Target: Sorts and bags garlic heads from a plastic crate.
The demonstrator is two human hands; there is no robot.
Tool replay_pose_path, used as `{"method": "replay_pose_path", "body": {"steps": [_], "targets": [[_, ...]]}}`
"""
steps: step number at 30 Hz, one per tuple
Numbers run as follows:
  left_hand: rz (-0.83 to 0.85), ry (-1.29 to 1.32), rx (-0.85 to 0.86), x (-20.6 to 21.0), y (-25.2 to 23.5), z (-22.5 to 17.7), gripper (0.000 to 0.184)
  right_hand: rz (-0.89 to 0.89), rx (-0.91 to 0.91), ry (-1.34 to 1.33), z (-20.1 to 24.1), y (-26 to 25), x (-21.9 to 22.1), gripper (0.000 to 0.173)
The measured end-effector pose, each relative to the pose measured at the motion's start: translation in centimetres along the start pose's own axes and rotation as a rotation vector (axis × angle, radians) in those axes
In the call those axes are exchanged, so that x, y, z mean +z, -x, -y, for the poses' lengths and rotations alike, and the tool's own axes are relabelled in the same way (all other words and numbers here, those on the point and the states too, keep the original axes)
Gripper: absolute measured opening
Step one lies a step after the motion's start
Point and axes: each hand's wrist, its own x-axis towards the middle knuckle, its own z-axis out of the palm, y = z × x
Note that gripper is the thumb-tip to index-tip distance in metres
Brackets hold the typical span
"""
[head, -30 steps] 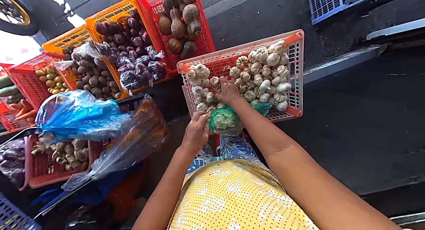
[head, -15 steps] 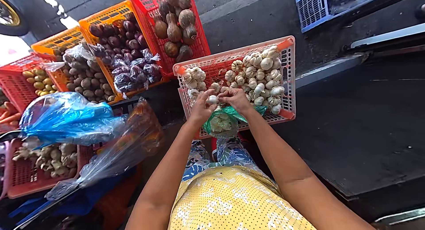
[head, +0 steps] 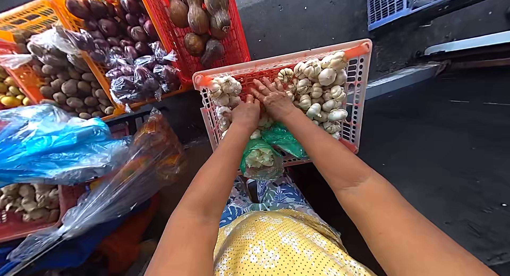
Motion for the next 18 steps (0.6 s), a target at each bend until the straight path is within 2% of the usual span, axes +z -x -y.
{"method": "replay_pose_path", "body": {"steps": [3,6,8,11,15,18], "targets": [[-0.008,-0.163,0.079,1.4,0.6,-0.6,0.041,-0.034,-0.058,0.007,-0.2,1.6,0.2,0.049],[-0.104,-0.163,0.161,2.4,1.2,0.1,0.034,-0.115,-0.13,-0.056,-0.4,2.9,0.8,0.026],[-0.157,-0.13,0.163,2.5,1.8,0.5,0.032,-0.063,-0.147,-0.041,-0.2,3.2,0.5,0.02],[-0.255,-0.011,0.101,1.2,3.5,1.3,0.033,0.114,-0.107,0.025,0.7,3.1,-1.1,0.027],[-0.402,0.307,-0.017,0.0,6.4,3.3,0.052,0.364,-0.019,0.139,2.4,2.9,-2.7,0.03],[-0.489,0.674,0.017,-0.4,8.3,4.9,0.046,0.389,0.07,0.094,3.3,3.9,-3.7,0.039]]}}
